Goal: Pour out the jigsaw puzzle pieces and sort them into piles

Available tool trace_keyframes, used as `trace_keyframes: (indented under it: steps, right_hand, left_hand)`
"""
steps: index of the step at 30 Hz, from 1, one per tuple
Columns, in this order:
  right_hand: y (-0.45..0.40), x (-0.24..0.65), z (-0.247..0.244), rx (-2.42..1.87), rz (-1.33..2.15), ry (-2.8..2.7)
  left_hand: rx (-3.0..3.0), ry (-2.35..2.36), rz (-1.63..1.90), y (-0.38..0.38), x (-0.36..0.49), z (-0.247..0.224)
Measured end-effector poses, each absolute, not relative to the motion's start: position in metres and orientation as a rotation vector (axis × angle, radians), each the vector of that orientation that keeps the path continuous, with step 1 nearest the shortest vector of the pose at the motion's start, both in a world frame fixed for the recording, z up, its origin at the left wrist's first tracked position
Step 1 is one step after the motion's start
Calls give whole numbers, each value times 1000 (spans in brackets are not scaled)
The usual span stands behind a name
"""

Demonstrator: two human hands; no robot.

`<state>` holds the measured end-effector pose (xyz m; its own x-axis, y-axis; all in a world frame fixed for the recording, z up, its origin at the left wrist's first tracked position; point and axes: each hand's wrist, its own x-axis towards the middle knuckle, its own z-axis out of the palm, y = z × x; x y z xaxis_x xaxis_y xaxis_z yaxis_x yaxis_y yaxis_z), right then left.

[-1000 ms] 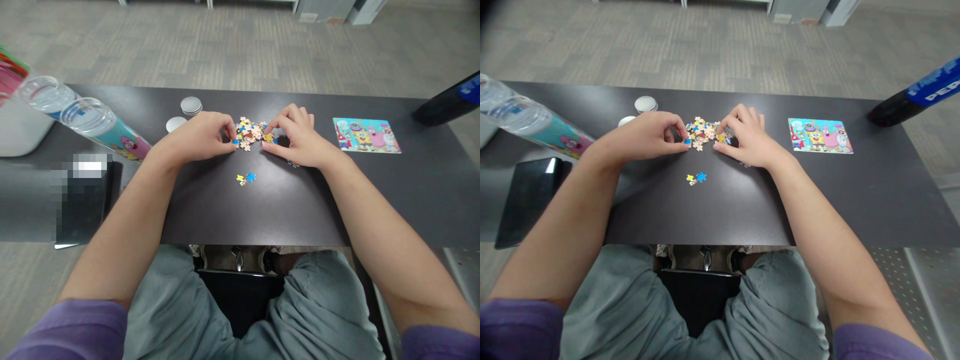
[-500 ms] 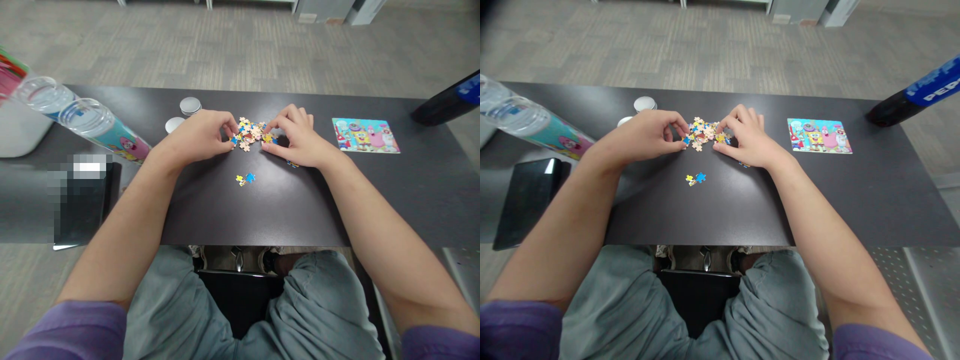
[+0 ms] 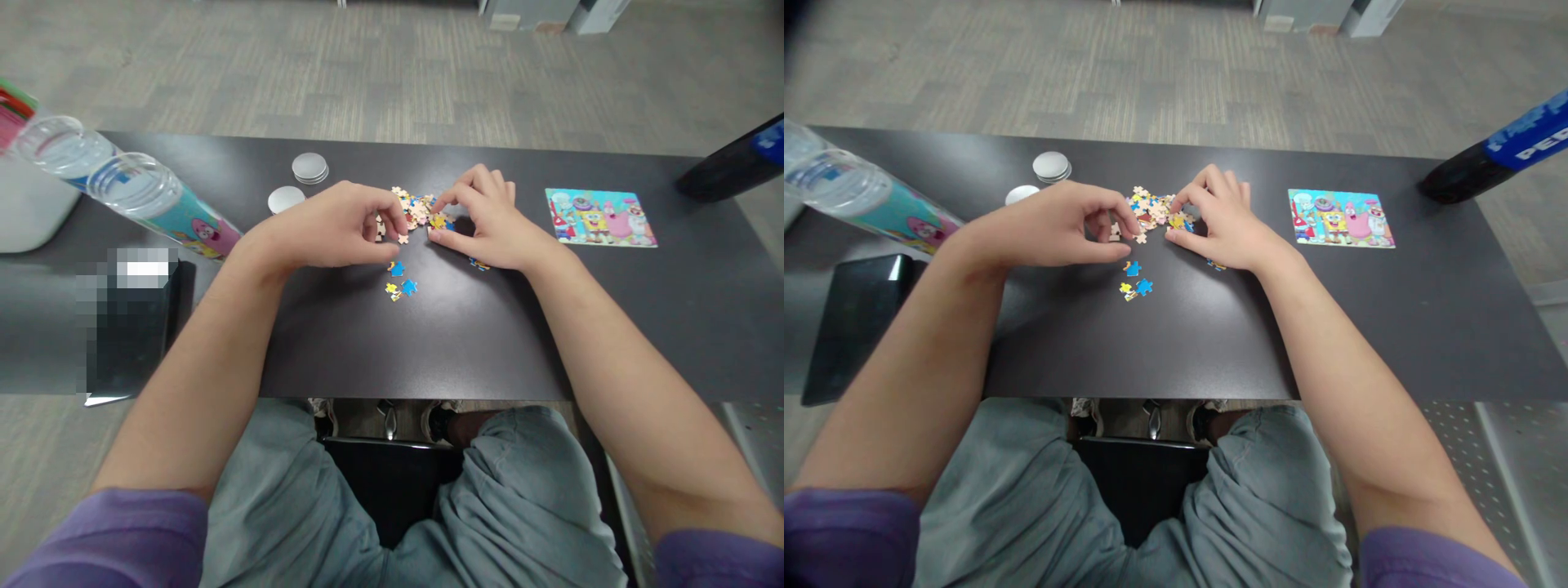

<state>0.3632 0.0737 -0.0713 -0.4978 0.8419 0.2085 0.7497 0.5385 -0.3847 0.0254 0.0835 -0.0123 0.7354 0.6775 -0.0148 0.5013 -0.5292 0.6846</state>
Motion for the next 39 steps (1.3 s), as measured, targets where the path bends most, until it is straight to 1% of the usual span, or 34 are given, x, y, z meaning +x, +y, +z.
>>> trace_keyframes:
  steps: [3, 7, 14, 20, 25, 33, 39]
  right_hand:
    - [72, 360, -70, -1301, 344, -2412]
    - [65, 352, -66, -1229, 345, -2431]
    - [58, 340, -63, -979, 528, -2533]
    - [54, 334, -62, -824, 612, -2590]
    - [54, 336, -62, -899, 584, -2582]
    - [59, 341, -64, -1013, 497, -2520]
    - [61, 343, -63, -1018, 483, -2489]
  left_hand:
    - [2322, 1087, 392, 90, 20, -16]
    - [2324, 1240, 299, 99, 12, -20]
    - [2314, 1265, 206, 101, 7, -16]
    - [2323, 1246, 208, 104, 9, -24]
    - [2336, 1292, 225, 105, 9, -26]
    - [2448, 1252, 350, 106, 15, -38]
    - [2399, 1220, 363, 99, 17, -26]
